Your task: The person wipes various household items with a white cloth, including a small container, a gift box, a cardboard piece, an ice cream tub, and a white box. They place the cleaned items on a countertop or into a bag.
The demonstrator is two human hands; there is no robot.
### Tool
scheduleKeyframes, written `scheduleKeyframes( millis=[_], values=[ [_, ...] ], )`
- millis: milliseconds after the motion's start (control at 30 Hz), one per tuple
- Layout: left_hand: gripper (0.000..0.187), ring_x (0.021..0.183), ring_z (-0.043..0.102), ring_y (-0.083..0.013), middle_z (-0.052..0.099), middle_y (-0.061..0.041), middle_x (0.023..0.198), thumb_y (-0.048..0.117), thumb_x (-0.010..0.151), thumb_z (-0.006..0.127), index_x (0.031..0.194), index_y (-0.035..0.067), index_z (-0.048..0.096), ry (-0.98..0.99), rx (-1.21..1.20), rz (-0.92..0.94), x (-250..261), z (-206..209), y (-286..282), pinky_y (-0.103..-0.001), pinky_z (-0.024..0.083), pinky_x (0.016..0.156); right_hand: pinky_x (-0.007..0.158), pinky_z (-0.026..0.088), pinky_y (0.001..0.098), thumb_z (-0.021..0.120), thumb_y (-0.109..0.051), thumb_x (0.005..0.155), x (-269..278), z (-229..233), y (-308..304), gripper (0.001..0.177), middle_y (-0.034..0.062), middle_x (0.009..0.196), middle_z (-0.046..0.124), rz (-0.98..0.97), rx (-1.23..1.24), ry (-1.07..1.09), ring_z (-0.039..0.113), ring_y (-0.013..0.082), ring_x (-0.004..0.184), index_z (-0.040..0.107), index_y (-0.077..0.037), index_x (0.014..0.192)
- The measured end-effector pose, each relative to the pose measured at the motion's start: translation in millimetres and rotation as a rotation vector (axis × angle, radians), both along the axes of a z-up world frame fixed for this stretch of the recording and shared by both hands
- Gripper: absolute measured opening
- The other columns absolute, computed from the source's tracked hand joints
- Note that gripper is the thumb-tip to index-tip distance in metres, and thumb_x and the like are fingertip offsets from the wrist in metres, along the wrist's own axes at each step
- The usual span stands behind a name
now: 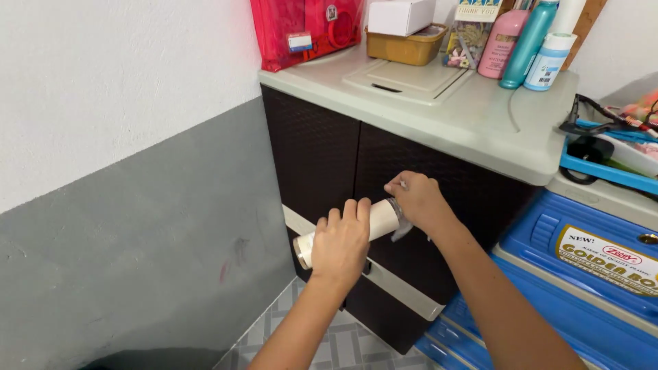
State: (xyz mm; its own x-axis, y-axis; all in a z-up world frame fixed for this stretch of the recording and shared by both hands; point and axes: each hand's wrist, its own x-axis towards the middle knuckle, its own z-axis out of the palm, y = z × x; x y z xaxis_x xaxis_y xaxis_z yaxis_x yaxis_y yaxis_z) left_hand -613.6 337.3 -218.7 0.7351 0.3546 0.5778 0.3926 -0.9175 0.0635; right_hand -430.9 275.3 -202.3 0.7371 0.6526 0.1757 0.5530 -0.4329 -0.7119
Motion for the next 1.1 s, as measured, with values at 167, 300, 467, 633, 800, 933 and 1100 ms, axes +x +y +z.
scheduleKeyframes(
  millis=[167, 300, 467, 633, 800, 933, 1100],
  values=[
    [0.061, 0.086, 0.066, -0.0274, 0.062, -0.007, 0.097, 0.012, 0.069, 0.084, 0.124, 0.008, 0.059, -0.031, 0.070, -0.144, -20.6, -9.8, 30.2, -0.042, 0.054, 0.075, 0.065, 0.049, 0.0357, 0.059, -0.025, 0.097, -0.3, -19.9, 10.5, 0.025, 0.0084, 0.078, 0.070, 0.079, -0.115, 0.623, 0.063, 0.0202, 0.069, 0.072, -0.006, 0.107],
    [0.061, 0.089, 0.068, -0.0291, 0.067, -0.007, 0.106, 0.012, 0.064, 0.084, 0.120, 0.012, 0.058, -0.177, -0.335, -0.145, -19.6, -8.5, 46.5, -0.045, 0.055, 0.076, 0.076, 0.051, 0.0372, 0.058, -0.024, 0.098, -5.6, -29.5, 7.7, 0.030, 0.0112, 0.091, 0.070, -0.050, 0.463, 0.882, 0.065, 0.0217, 0.081, 0.059, -0.006, 0.121],
    [0.065, 0.096, 0.070, -0.0322, 0.068, -0.011, 0.112, 0.014, 0.067, 0.083, 0.124, 0.010, 0.053, -0.249, -0.517, -0.001, -18.4, -8.0, 46.2, -0.047, 0.056, 0.074, 0.089, 0.054, 0.0390, 0.058, -0.023, 0.099, -38.0, -31.3, 23.2, 0.046, 0.0148, 0.108, 0.071, 0.129, 1.076, 1.040, 0.067, 0.0235, 0.096, 0.044, -0.006, 0.139],
    [0.067, 0.088, 0.071, -0.0303, 0.071, -0.012, 0.102, 0.014, 0.065, 0.085, 0.124, 0.009, 0.054, -0.006, -0.678, -0.151, -28.0, -2.3, 36.5, -0.042, 0.056, 0.075, 0.102, 0.055, 0.0449, 0.062, -0.022, 0.100, -61.2, -26.4, 27.0, 0.070, 0.0205, 0.118, 0.065, 0.499, 0.832, 0.708, 0.065, 0.0310, 0.112, 0.026, -0.006, 0.158],
    [0.052, 0.073, 0.069, -0.0227, 0.069, -0.011, 0.092, 0.008, 0.073, 0.075, 0.122, 0.001, 0.058, -0.335, -1.669, -0.578, -29.4, 2.5, 36.6, -0.037, 0.059, 0.066, 0.104, 0.051, 0.0469, 0.044, -0.047, 0.103, -74.0, -8.4, 29.1, 0.081, 0.0256, 0.138, 0.058, 0.630, 0.726, 0.767, 0.058, 0.0357, 0.131, 0.018, -0.001, 0.164],
    [0.057, 0.089, 0.071, -0.0211, 0.069, -0.014, 0.104, 0.005, 0.073, 0.077, 0.123, -0.001, 0.051, -0.453, -1.430, -0.520, -22.5, 0.6, 58.7, -0.035, 0.061, 0.077, 0.121, 0.025, 0.0452, 0.030, -0.057, 0.098, -108.2, -3.0, 26.7, 0.087, 0.0132, 0.168, 0.021, 0.505, 0.607, 0.593, 0.026, 0.0306, 0.152, -0.004, -0.010, 0.163],
    [0.061, 0.102, 0.070, -0.0208, 0.059, -0.015, 0.121, 0.015, 0.081, 0.067, 0.135, 0.012, 0.037, -0.733, -1.993, -0.743, -34.2, -10.4, 76.2, -0.039, 0.061, 0.088, 0.130, 0.004, 0.0448, 0.017, -0.064, 0.105, -141.3, -8.3, 24.0, 0.088, 0.0127, 0.175, -0.019, 0.791, 0.621, 0.305, -0.012, 0.0276, 0.162, -0.018, -0.007, 0.162]
  ],
)
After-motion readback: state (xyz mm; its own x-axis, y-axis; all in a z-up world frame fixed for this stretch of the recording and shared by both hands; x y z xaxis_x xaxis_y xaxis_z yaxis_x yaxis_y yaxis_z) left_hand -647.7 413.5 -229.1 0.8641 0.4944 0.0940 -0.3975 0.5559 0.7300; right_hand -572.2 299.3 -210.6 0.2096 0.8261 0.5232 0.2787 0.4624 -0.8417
